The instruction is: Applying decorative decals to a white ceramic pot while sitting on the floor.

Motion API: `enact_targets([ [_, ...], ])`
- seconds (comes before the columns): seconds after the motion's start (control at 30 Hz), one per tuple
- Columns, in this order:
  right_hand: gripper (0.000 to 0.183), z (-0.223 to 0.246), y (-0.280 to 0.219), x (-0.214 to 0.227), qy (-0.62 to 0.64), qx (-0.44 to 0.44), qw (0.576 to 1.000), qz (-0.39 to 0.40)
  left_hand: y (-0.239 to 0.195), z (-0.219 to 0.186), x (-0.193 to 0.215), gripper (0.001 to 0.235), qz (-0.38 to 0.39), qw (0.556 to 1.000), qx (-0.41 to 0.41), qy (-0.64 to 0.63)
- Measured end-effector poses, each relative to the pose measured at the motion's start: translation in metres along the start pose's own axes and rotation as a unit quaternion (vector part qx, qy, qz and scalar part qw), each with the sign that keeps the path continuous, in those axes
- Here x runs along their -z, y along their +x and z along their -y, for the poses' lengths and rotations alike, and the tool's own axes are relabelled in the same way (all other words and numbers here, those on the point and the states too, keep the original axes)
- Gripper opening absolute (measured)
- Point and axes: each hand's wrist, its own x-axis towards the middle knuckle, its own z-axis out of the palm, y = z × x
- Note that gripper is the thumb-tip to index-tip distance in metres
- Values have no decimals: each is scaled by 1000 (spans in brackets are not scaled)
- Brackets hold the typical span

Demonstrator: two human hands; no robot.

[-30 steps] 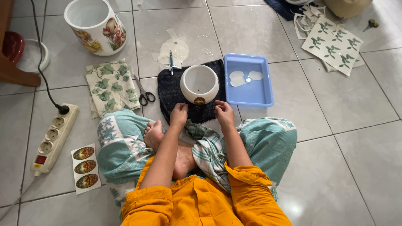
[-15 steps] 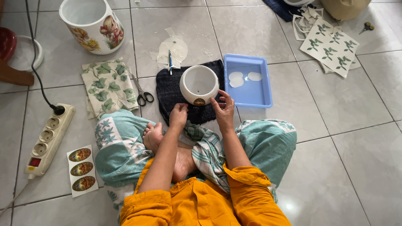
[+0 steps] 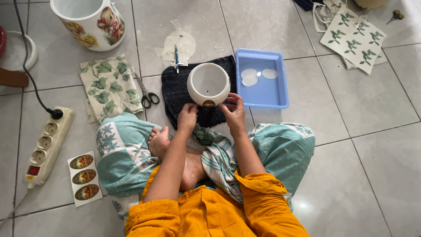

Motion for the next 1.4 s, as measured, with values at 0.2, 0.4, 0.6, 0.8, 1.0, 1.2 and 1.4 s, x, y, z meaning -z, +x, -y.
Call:
enact_targets([
  [0.2,55,-31,13,1,-9,-40,999,7,-7,-10,3,29,-3,1000,-1,-4],
  [0.4,54,-22,10,0,-7,-52,999,10,-3,-7,3,29,3,1000,2,-7],
  [0.6,54,-17,8,-2,8,-46,999,12,-3,-7,4,31,5,1000,4,-11],
  [0.8,46,-17,10,-2,21,-93,995,9,4,5,-2,30,-139,984,-104,28],
  [1.0,59,9,10,-5,128,-204,971,-1,-49,-111,5,25,-190,904,-336,183],
  [1.2,55,-54,32,9,196,-210,958,-3,18,-96,-70,32,48,879,-224,419],
  [1.4,53,-28,34,19,153,-253,955,-30,18,-126,1,26,153,880,-218,393],
])
